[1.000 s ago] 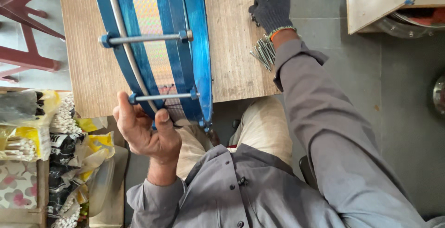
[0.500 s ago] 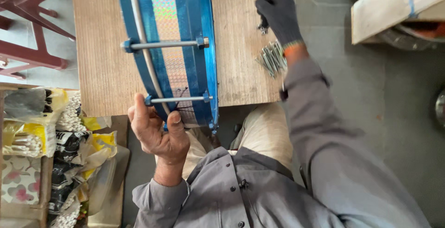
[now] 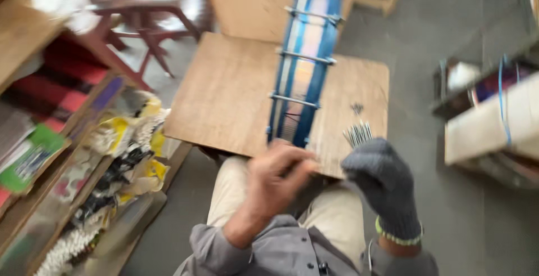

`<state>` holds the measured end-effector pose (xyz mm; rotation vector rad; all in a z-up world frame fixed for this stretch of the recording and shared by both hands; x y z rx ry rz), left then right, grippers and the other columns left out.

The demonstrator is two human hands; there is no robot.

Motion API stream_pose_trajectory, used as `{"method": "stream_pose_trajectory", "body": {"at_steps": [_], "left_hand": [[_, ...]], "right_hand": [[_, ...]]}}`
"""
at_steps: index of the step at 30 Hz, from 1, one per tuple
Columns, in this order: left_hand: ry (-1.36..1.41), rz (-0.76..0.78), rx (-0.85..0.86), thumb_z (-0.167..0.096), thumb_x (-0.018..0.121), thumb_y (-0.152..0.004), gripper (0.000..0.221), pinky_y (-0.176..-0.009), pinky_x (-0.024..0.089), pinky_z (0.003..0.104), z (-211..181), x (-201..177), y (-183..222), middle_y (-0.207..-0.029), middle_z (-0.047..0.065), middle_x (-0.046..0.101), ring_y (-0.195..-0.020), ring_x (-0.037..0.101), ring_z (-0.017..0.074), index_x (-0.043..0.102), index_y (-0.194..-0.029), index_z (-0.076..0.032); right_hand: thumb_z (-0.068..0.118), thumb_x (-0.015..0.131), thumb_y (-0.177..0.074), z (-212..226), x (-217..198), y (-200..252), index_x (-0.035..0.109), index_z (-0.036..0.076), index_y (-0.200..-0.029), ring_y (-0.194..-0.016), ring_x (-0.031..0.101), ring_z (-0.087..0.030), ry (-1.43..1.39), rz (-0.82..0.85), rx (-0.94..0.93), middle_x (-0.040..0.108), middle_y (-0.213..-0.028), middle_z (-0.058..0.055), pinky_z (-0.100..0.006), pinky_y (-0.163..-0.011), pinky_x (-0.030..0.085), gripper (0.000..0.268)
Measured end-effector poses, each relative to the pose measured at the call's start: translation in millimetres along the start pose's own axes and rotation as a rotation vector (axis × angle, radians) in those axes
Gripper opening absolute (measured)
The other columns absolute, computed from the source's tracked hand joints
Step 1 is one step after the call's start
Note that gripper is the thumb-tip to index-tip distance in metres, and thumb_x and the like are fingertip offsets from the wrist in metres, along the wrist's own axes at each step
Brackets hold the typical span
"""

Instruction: The person puts on a glove, inserts long screws into the rim of a blue drum shell, and hand-tightens metal nuts onto the screws.

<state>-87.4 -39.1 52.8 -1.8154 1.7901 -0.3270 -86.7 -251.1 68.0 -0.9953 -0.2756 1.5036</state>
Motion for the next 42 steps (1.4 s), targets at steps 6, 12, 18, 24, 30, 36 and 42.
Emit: {"method": "stream_pose_trajectory", "body": {"at_steps": [6,12,18,24,30,36,42], "left_hand": [[0.642,0.305,-0.546,-0.014,0.081,-0.09,0.017,-0.06,0.052,0.021,11.6,11.4,9.9,-0.077,0.004,0.072,-0.067,0.064,0.0055,0.076,-0.092,0.002],[0.866,0.505,-0.59,-0.014,0.082,-0.09,0.018,-0.057,0.046,0.019,27.1,8.5,19.8,-0.077,0.002,0.07,-0.065,0.061,0.0052,0.074,-0.094,0.001],[0.958,0.47,-0.613,-0.015,0.077,-0.091,0.014,-0.053,0.041,0.018,36.2,10.3,20.6,-0.078,0.001,0.069,-0.062,0.058,0.0035,0.073,-0.096,-0.002],[0.968,0.316,-0.607,-0.016,0.079,-0.09,0.013,-0.051,0.038,0.018,38.9,11.0,24.0,-0.076,-0.001,0.066,-0.057,0.051,0.0027,0.07,-0.092,-0.006],[1.022,0.282,-0.585,-0.019,0.08,-0.091,0.016,-0.05,0.037,0.018,38.4,14.0,27.6,-0.075,-0.003,0.063,-0.058,0.049,0.0022,0.069,-0.091,-0.007],[0.983,0.34,-0.595,-0.019,0.079,-0.092,0.015,-0.05,0.036,0.018,42.9,9.1,22.1,-0.074,-0.002,0.063,-0.059,0.049,0.0025,0.069,-0.09,-0.007],[0.548,0.162,-0.361,-0.013,0.07,-0.098,0.014,-0.066,0.048,0.022,38.7,-1.4,9.1,-0.085,-0.002,0.069,-0.076,0.058,0.0062,0.074,-0.105,-0.002]], "right_hand": [[0.006,0.081,-0.076,20.3,11.4,-0.5,0.067,0.01,-0.099,-0.088,0.064,-0.023,0.135,0.105,-0.101,0.065,-0.094,-0.004,-0.032,-0.08,0.053,0.027],[0.003,0.082,-0.072,18.0,6.6,9.3,0.071,0.011,-0.096,-0.082,0.07,-0.018,0.017,0.213,0.033,0.069,-0.09,-0.004,-0.03,-0.074,0.055,0.028],[0.01,0.085,-0.073,28.2,16.0,8.9,0.069,0.011,-0.096,-0.087,0.071,-0.018,0.248,0.123,0.031,0.071,-0.094,-0.004,-0.03,-0.077,0.056,0.028],[0.02,0.082,-0.075,34.5,28.6,3.8,0.076,0.015,-0.098,-0.088,0.069,-0.025,0.593,0.229,-0.029,0.075,-0.095,-0.004,-0.04,-0.081,0.054,0.024],[0.021,0.08,-0.083,41.5,35.7,12.8,0.073,0.014,-0.102,-0.093,0.069,-0.026,0.58,0.093,-0.073,0.074,-0.099,-0.004,-0.04,-0.083,0.053,0.021],[0.017,0.08,-0.084,48.6,35.1,7.3,0.072,0.012,-0.105,-0.089,0.069,-0.026,0.558,0.11,-0.142,0.073,-0.098,-0.007,-0.04,-0.078,0.054,0.023],[0.012,0.078,-0.094,28.9,28.9,3.2,0.067,0.009,-0.105,-0.089,0.07,-0.026,0.423,-0.011,-0.059,0.07,-0.099,-0.009,-0.036,-0.078,0.054,0.015]]}}
Point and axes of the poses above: each hand's wrist, its own y-axis away from the middle knuckle, its own x-axis out of the palm, z = x × y, the point moved 2 cm from there along -y, towards the middle knuckle
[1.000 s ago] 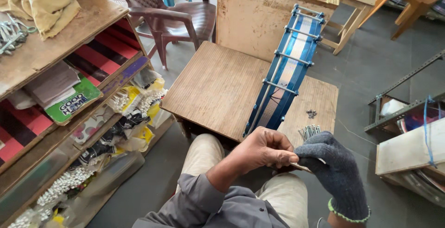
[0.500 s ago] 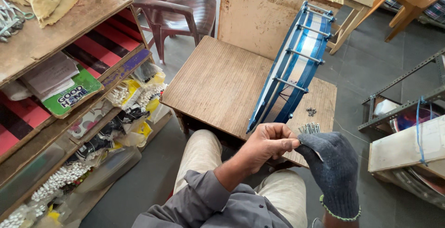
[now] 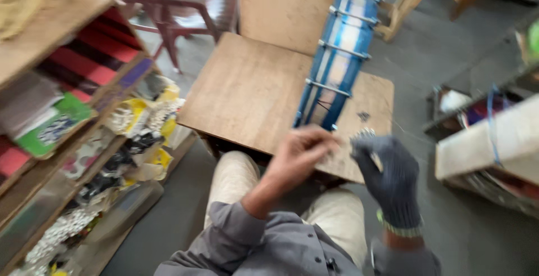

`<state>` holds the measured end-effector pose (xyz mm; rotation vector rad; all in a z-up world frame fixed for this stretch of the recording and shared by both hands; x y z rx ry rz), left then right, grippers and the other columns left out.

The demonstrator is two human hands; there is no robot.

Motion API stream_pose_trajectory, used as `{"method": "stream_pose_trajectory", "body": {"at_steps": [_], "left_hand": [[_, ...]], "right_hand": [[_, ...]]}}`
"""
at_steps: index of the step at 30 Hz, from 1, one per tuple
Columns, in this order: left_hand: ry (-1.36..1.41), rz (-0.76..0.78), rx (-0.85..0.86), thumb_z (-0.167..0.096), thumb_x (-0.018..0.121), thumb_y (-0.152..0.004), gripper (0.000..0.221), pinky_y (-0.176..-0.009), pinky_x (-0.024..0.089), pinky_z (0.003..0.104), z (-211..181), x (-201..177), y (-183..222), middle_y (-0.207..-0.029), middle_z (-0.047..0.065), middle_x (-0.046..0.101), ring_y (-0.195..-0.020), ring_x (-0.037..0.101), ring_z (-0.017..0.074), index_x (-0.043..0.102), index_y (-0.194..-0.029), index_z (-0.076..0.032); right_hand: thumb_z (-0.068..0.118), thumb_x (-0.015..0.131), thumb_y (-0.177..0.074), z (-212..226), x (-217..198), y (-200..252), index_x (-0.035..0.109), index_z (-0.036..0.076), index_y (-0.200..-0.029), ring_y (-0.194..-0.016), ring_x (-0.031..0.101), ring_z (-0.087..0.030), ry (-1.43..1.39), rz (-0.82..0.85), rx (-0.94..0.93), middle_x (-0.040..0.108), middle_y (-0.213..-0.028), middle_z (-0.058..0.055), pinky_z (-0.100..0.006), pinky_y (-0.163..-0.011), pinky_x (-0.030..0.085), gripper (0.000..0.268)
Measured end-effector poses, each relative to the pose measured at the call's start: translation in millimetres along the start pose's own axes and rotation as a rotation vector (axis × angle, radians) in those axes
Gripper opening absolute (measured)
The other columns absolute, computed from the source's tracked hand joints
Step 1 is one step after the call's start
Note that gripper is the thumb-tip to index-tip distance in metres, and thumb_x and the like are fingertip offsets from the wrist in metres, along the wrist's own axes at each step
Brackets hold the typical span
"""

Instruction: The person puts on a glove, inserts long screws into the rim of a blue drum shell, and hand-tightens metal nuts onto the screws.

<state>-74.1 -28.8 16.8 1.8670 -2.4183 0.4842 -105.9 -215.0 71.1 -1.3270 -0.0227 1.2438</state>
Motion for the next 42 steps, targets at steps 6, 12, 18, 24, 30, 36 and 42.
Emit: {"method": "stream_pose_trajectory", "body": {"at_steps": [6,12,18,24,30,36,42], "left_hand": [[-0.629,-0.505,0.502,-0.008,0.072,-0.094,0.046,-0.078,0.049,0.032,-14.2,-33.9,-29.6,-0.112,0.009,0.063,-0.094,0.059,0.0192,0.058,-0.138,-0.004],[-0.642,-0.455,0.551,-0.01,0.076,-0.095,0.051,-0.079,0.051,0.032,3.3,-29.9,-52.6,-0.116,0.01,0.066,-0.094,0.06,0.0189,0.057,-0.142,-0.004],[-0.648,-0.486,0.562,-0.007,0.076,-0.095,0.045,-0.068,0.05,0.026,12.4,-25.2,-59.0,-0.105,0.007,0.062,-0.078,0.057,0.0132,0.06,-0.138,-0.002],[-0.644,-0.496,0.575,-0.003,0.075,-0.095,0.045,-0.065,0.048,0.026,11.6,-23.1,-59.1,-0.102,0.005,0.058,-0.076,0.053,0.0112,0.06,-0.138,-0.001],[-0.619,-0.519,0.551,-0.003,0.075,-0.095,0.043,-0.065,0.049,0.027,13.6,-20.8,-58.7,-0.104,0.006,0.059,-0.073,0.054,0.0116,0.062,-0.135,-0.001],[-0.645,-0.54,0.609,-0.005,0.076,-0.094,0.041,-0.07,0.053,0.029,7.0,-15.9,-56.4,-0.109,0.009,0.063,-0.082,0.059,0.0152,0.062,-0.133,-0.002],[-0.618,-0.509,0.538,-0.006,0.075,-0.094,0.043,-0.068,0.052,0.03,2.0,-18.2,-54.5,-0.103,0.009,0.062,-0.077,0.057,0.0162,0.063,-0.135,0.0]], "right_hand": [[0.0,0.073,-0.098,-59.1,39.2,-21.3,0.068,-0.001,-0.108,-0.089,0.071,-0.012,-0.555,-0.256,0.435,0.072,-0.102,-0.007,-0.028,-0.081,0.061,0.011],[-0.005,0.072,-0.097,-61.5,62.8,-41.1,0.068,-0.003,-0.109,-0.091,0.071,-0.014,-0.583,-0.252,0.36,0.072,-0.105,-0.01,-0.03,-0.081,0.063,0.013],[-0.007,0.071,-0.095,-57.3,68.0,-38.4,0.069,-0.003,-0.108,-0.09,0.071,-0.014,-0.575,-0.232,0.388,0.072,-0.104,-0.01,-0.029,-0.081,0.063,0.014],[-0.007,0.072,-0.096,-59.7,72.1,-38.8,0.07,-0.003,-0.109,-0.091,0.072,-0.015,-0.546,-0.25,0.367,0.072,-0.104,-0.01,-0.029,-0.082,0.062,0.014],[-0.004,0.075,-0.095,-56.9,64.6,-42.1,0.071,-0.001,-0.107,-0.09,0.072,-0.016,-0.349,-0.218,0.283,0.072,-0.101,-0.01,-0.029,-0.082,0.059,0.013],[0.011,0.077,-0.105,-54.1,52.0,-44.7,0.071,0.003,-0.103,-0.088,0.07,-0.024,-0.016,-0.156,0.122,0.071,-0.096,-0.012,-0.033,-0.079,0.054,0.01],[0.018,0.076,-0.104,-56.7,42.6,-53.1,0.071,0.004,-0.107,-0.085,0.072,-0.02,-0.043,-0.009,0.139,0.072,-0.096,-0.011,-0.031,-0.078,0.056,0.015]]}}
Point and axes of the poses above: each hand's wrist, its own y-axis away from the middle knuckle, its own x-axis out of the palm, z = x × y, the point moved 2 cm from there along -y, towards the middle knuckle
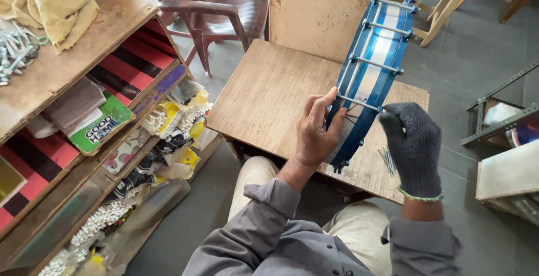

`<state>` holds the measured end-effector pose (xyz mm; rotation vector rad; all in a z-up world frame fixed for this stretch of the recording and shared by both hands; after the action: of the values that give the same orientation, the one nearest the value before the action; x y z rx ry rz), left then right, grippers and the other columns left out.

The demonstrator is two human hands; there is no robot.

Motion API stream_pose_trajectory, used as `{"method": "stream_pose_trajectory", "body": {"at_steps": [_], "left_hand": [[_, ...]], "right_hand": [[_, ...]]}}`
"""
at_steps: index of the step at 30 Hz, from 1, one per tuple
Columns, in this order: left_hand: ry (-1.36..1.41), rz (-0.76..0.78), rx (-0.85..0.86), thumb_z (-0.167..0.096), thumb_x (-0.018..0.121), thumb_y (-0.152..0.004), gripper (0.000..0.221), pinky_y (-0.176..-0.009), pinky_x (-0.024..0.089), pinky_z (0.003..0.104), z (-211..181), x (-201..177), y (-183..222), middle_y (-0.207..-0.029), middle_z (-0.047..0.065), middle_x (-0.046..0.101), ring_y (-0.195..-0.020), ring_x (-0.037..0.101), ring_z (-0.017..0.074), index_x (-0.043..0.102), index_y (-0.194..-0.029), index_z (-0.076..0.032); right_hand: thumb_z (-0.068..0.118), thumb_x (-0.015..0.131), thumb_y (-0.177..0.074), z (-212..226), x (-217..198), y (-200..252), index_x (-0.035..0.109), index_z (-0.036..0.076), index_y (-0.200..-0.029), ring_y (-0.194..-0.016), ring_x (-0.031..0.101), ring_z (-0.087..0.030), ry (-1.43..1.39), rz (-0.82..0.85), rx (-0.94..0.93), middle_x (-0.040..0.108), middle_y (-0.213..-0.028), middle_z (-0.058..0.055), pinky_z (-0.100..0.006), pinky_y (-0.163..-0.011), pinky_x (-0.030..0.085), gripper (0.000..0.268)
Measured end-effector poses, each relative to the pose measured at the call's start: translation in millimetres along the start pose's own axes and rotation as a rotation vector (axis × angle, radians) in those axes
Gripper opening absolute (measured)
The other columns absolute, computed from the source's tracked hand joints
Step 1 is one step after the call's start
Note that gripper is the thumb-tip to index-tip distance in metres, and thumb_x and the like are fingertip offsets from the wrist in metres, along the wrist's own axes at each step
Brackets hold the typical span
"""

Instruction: The person puts on a glove, inserts long screws into the rim of a blue drum shell, and hand-tightens metal nuts onto the screws.

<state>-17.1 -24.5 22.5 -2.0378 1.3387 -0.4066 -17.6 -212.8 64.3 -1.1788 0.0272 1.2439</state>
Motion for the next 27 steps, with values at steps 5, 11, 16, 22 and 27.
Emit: {"method": "stream_pose_trajectory", "body": {"at_steps": [5,11,16,22,27], "left_hand": [[0.042,-0.019,0.019,-0.007,0.074,-0.095,0.042,-0.069,0.053,0.03,0.5,1.3,1.8,-0.105,0.009,0.062,-0.08,0.06,0.0156,0.061,-0.135,0.0],[0.003,-0.003,0.029,-0.004,0.076,-0.095,0.04,-0.065,0.05,0.028,15.4,6.7,5.8,-0.102,0.007,0.059,-0.074,0.055,0.0131,0.063,-0.134,-0.002],[0.007,0.024,0.014,-0.002,0.078,-0.094,0.046,-0.061,0.044,0.024,12.1,2.1,5.5,-0.098,0.004,0.057,-0.07,0.049,0.0092,0.062,-0.137,-0.001],[-0.005,0.031,0.035,-0.002,0.076,-0.096,0.047,-0.062,0.045,0.024,17.0,4.0,6.1,-0.106,0.005,0.059,-0.073,0.051,0.0094,0.06,-0.14,-0.002],[-0.006,0.026,0.047,-0.002,0.075,-0.096,0.047,-0.061,0.044,0.024,19.4,3.4,6.5,-0.107,0.005,0.06,-0.074,0.052,0.008,0.059,-0.14,-0.001]], "right_hand": [[0.012,0.079,-0.093,13.7,-9.4,-3.8,0.068,0.002,-0.116,-0.091,0.072,-0.021,-0.132,0.001,-0.022,0.073,-0.109,-0.013,-0.033,-0.082,0.057,0.027],[0.005,0.073,-0.101,0.2,3.9,1.3,0.068,0.002,-0.105,-0.082,0.07,-0.018,-0.218,-0.055,0.119,0.072,-0.096,-0.01,-0.03,-0.075,0.056,0.007],[0.003,0.068,-0.101,1.3,0.6,-0.1,0.068,0.002,-0.106,-0.082,0.069,-0.016,-0.335,-0.079,0.224,0.071,-0.097,-0.009,-0.029,-0.076,0.057,0.005],[0.001,0.078,-0.094,9.0,2.1,0.9,0.063,0.005,-0.108,-0.097,0.07,-0.024,-0.105,-0.096,-0.123,0.068,-0.105,-0.012,-0.034,-0.084,0.058,0.02],[0.004,0.08,-0.095,3.1,4.5,-2.4,0.064,0.006,-0.105,-0.093,0.068,-0.03,0.077,-0.063,-0.214,0.068,-0.1,-0.012,-0.039,-0.081,0.055,0.019]]}}
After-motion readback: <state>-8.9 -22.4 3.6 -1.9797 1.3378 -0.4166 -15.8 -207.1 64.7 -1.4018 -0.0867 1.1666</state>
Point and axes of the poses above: each hand's wrist, its own y-axis away from the middle knuckle, its own x-axis out of the palm, z = x × y, the point moved 2 cm from there along -y, towards the middle knuckle
